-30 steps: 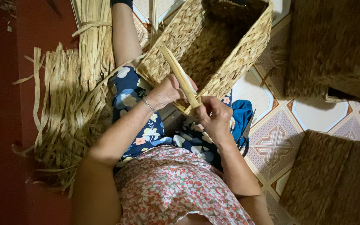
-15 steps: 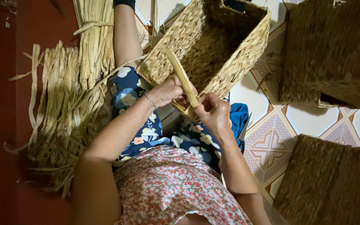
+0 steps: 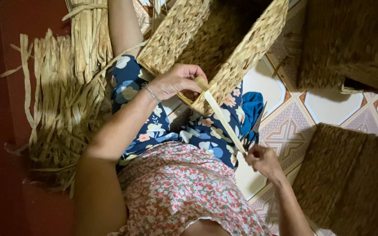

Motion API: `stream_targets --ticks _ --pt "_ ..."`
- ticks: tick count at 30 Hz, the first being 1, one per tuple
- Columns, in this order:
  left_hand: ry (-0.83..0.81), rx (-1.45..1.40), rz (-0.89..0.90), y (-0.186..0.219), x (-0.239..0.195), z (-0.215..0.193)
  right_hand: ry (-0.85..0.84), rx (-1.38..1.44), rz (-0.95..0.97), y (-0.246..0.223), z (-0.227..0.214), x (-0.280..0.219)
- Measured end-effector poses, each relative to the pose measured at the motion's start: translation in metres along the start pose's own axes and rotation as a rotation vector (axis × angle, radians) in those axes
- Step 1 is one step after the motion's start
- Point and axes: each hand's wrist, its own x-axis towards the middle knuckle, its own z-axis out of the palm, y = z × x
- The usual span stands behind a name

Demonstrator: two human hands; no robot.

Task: The person weaves dried palm leaves into the rim of a rectangular basket, tucks and trims the edges with scissors, and wipes the basket with a blue cloth. The basket is rotated and inspected during the process.

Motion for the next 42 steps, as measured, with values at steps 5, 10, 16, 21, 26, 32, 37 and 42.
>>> stream_targets --ticks 5,10,16,21,26,32,37,42 --pt "0.019 0.089 0.017 -0.003 -0.003 0.005 -0.162 -0.169 0.192 0.031 0.012 -0.007" --pt "0.115 0.213 0.094 -0.002 -0.012 0.014 0.209 -0.279 -0.546 -0.017 0.009 0.001" --pt "0.287 0.687 0.337 0.010 -0.039 0.051 0.290 0.118 -0.888 -0.135 0.030 0.030" --pt "0.466 0.823 0.504 0.011 -0.048 0.065 0.362 0.140 -0.909 -0.172 0.055 0.031" --pt "0.495 0.843 0.508 -0.003 -0.050 0.068 0.503 0.111 -0.960 -0.167 0.079 0.022" --pt "0.465 0.857 0.600 0.004 -0.053 0.070 0.533 0.049 -1.009 -0.170 0.071 0.011" --pt "0.489 1.194 0.829 0.011 -0.060 0.071 0.386 0.128 -0.996 -0.171 0.055 -0.024" --pt "0.611 1.296 0.778 -0.009 -0.053 0.072 0.226 -0.041 -1.344 -0.192 0.064 -0.037"
